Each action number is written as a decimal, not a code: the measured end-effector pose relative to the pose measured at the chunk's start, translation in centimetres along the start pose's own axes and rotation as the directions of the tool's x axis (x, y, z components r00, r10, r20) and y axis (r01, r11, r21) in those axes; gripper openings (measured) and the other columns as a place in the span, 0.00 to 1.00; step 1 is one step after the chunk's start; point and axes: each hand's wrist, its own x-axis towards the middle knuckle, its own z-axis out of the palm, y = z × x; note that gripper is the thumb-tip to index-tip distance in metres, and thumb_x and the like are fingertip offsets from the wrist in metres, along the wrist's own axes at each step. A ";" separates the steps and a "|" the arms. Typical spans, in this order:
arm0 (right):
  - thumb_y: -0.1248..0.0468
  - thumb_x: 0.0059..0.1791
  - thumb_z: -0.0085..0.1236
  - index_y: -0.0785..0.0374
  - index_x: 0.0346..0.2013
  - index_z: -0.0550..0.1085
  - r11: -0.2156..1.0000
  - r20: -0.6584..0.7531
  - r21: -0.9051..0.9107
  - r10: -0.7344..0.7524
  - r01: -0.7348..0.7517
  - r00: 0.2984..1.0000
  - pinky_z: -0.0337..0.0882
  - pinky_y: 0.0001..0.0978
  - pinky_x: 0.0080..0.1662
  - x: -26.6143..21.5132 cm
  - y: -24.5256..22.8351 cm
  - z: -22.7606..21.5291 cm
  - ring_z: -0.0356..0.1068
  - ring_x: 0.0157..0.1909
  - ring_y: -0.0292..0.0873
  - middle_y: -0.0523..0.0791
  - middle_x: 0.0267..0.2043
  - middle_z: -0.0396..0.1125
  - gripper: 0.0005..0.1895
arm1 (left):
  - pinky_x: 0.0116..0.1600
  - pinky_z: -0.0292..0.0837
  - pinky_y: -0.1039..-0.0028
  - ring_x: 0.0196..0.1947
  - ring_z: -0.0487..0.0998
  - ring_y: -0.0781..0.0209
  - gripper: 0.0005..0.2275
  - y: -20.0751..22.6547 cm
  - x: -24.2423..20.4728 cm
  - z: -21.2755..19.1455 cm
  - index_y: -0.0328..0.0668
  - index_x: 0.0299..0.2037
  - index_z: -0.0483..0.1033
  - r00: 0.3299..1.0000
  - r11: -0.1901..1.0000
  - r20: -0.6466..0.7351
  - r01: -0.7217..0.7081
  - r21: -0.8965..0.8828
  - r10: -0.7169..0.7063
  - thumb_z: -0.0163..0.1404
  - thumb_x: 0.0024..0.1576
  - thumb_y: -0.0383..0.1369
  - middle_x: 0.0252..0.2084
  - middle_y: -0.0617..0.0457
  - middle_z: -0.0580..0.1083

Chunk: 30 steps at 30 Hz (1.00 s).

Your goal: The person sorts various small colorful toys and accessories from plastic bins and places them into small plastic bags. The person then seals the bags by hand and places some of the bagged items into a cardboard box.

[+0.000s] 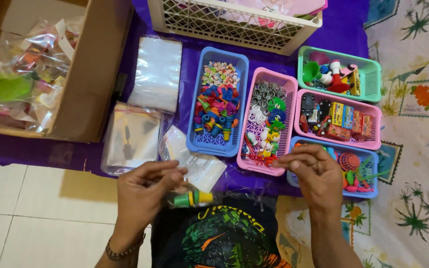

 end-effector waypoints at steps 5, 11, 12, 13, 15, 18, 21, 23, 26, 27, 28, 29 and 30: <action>0.59 0.48 0.62 0.65 0.63 0.64 0.982 0.351 -0.085 0.188 -0.168 0.917 0.76 0.53 0.63 0.6 0.1 7.4 0.72 0.62 0.59 0.57 0.63 0.66 0.31 | 0.32 0.90 0.67 0.28 0.87 0.50 0.14 0.8 0.9 2.2 0.27 0.46 0.82 0.996 0.991 0.050 0.074 -0.110 -0.069 0.61 0.49 0.23 0.36 0.32 0.85; 0.67 0.45 0.67 0.70 0.45 0.77 0.980 0.415 -0.120 0.192 -0.156 0.889 0.85 0.35 0.38 2.3 1.4 12.4 0.80 0.32 0.46 0.51 0.43 0.78 0.15 | 0.41 0.86 0.70 0.32 0.86 0.55 0.13 0.6 1.1 1.1 0.30 0.46 0.80 0.991 0.977 -0.025 -0.135 -0.162 0.133 0.61 0.52 0.27 0.36 0.37 0.84; 0.66 0.44 0.67 0.70 0.41 0.79 0.982 0.390 -0.140 0.176 -0.130 0.904 0.85 0.33 0.35 2.6 1.1 13.1 0.79 0.30 0.43 0.51 0.40 0.79 0.13 | 0.42 0.85 0.72 0.30 0.85 0.57 0.11 0.4 1.2 0.7 0.30 0.42 0.82 0.985 0.973 -0.092 -0.160 -0.167 0.146 0.62 0.51 0.27 0.33 0.39 0.84; 0.66 0.44 0.67 0.70 0.41 0.79 0.982 0.404 -0.138 0.176 -0.130 0.898 0.85 0.33 0.35 3.0 1.7 13.5 0.79 0.30 0.43 0.51 0.40 0.79 0.13 | 0.42 0.85 0.72 0.30 0.85 0.57 0.11 0.3 1.3 0.2 0.30 0.42 0.82 0.983 0.972 -0.107 -0.165 -0.166 0.149 0.62 0.51 0.27 0.33 0.39 0.84; 0.77 0.44 0.65 0.80 0.46 0.77 0.991 0.439 0.073 0.069 -0.112 0.896 0.83 0.42 0.33 3.9 2.8 14.1 0.80 0.27 0.52 0.61 0.35 0.76 0.16 | 0.40 0.85 0.68 0.31 0.85 0.57 0.16 0.2 1.7 -0.5 0.27 0.50 0.79 0.958 0.942 -0.191 -0.255 -0.218 0.216 0.62 0.52 0.23 0.36 0.34 0.84; 0.76 0.45 0.64 0.80 0.47 0.77 0.992 0.450 0.078 0.056 -0.101 0.891 0.84 0.43 0.34 5.0 2.3 15.5 0.80 0.30 0.51 0.61 0.40 0.76 0.16 | 0.51 0.83 0.61 0.46 0.84 0.46 0.32 0.7 1.6 -1.1 0.32 0.67 0.65 0.938 0.879 -0.096 -0.347 -0.328 0.334 0.62 0.53 0.30 0.50 0.30 0.80; 0.74 0.47 0.63 0.77 0.46 0.78 0.998 0.463 0.052 -0.010 -0.016 0.886 0.83 0.44 0.38 7.2 2.1 17.1 0.79 0.35 0.51 0.58 0.43 0.73 0.13 | 0.60 0.76 0.67 0.58 0.76 0.53 0.49 0.0 2.1 -2.0 0.39 0.76 0.49 0.893 0.869 -0.123 -0.450 -0.206 0.433 0.68 0.45 0.38 0.64 0.35 0.70; 0.73 0.48 0.62 0.76 0.48 0.78 0.999 0.488 0.039 -0.044 0.028 0.872 0.83 0.44 0.41 8.9 0.8 19.0 0.78 0.38 0.49 0.56 0.44 0.71 0.14 | 0.62 0.74 0.60 0.60 0.75 0.44 0.44 1.0 2.0 -2.7 0.30 0.72 0.54 0.755 0.789 -0.238 -0.605 0.109 0.612 0.68 0.47 0.33 0.62 0.33 0.71; 0.72 0.49 0.62 0.75 0.51 0.76 0.996 0.520 0.040 -0.087 0.077 0.850 0.83 0.44 0.44 12.2 -0.7 22.7 0.77 0.42 0.49 0.54 0.46 0.70 0.16 | 0.68 0.66 0.52 0.64 0.72 0.33 0.30 2.1 3.2 -5.0 0.23 0.65 0.67 0.395 0.376 -0.167 -0.543 0.751 0.903 0.64 0.55 0.32 0.61 0.32 0.73; 0.72 0.49 0.62 0.74 0.53 0.75 0.996 0.523 0.051 -0.089 0.074 0.848 0.83 0.43 0.45 13.2 -1.0 24.0 0.77 0.43 0.49 0.55 0.47 0.70 0.17 | 0.72 0.60 0.50 0.66 0.70 0.31 0.24 2.3 3.7 -6.1 0.25 0.62 0.74 0.265 0.073 0.017 -0.325 0.943 0.964 0.61 0.61 0.37 0.62 0.34 0.73; 0.72 0.49 0.62 0.74 0.53 0.75 0.996 0.532 0.054 -0.093 0.076 0.842 0.83 0.43 0.45 14.7 -0.6 25.5 0.77 0.43 0.49 0.55 0.47 0.70 0.17 | 0.72 0.60 0.50 0.66 0.70 0.31 0.24 2.1 4.2 -6.4 0.25 0.62 0.74 0.259 0.072 0.013 -0.316 0.946 0.966 0.61 0.61 0.37 0.62 0.34 0.73; 0.72 0.49 0.64 0.72 0.52 0.75 0.990 0.531 0.059 -0.139 0.127 0.836 0.83 0.44 0.41 16.1 -0.1 27.2 0.78 0.39 0.50 0.54 0.43 0.70 0.17 | 0.72 0.60 0.51 0.67 0.69 0.32 0.23 1.8 4.7 -6.9 0.26 0.61 0.74 0.311 0.068 0.018 -0.264 0.962 0.950 0.61 0.60 0.37 0.62 0.36 0.73; 0.72 0.49 0.65 0.70 0.52 0.74 0.982 0.530 0.065 -0.185 0.178 0.828 0.84 0.45 0.38 17.5 0.4 28.9 0.78 0.34 0.51 0.53 0.38 0.71 0.18 | 0.72 0.61 0.52 0.68 0.68 0.34 0.23 1.6 5.2 -7.3 0.28 0.60 0.75 0.364 0.062 0.019 -0.211 0.975 0.931 0.62 0.60 0.36 0.62 0.38 0.74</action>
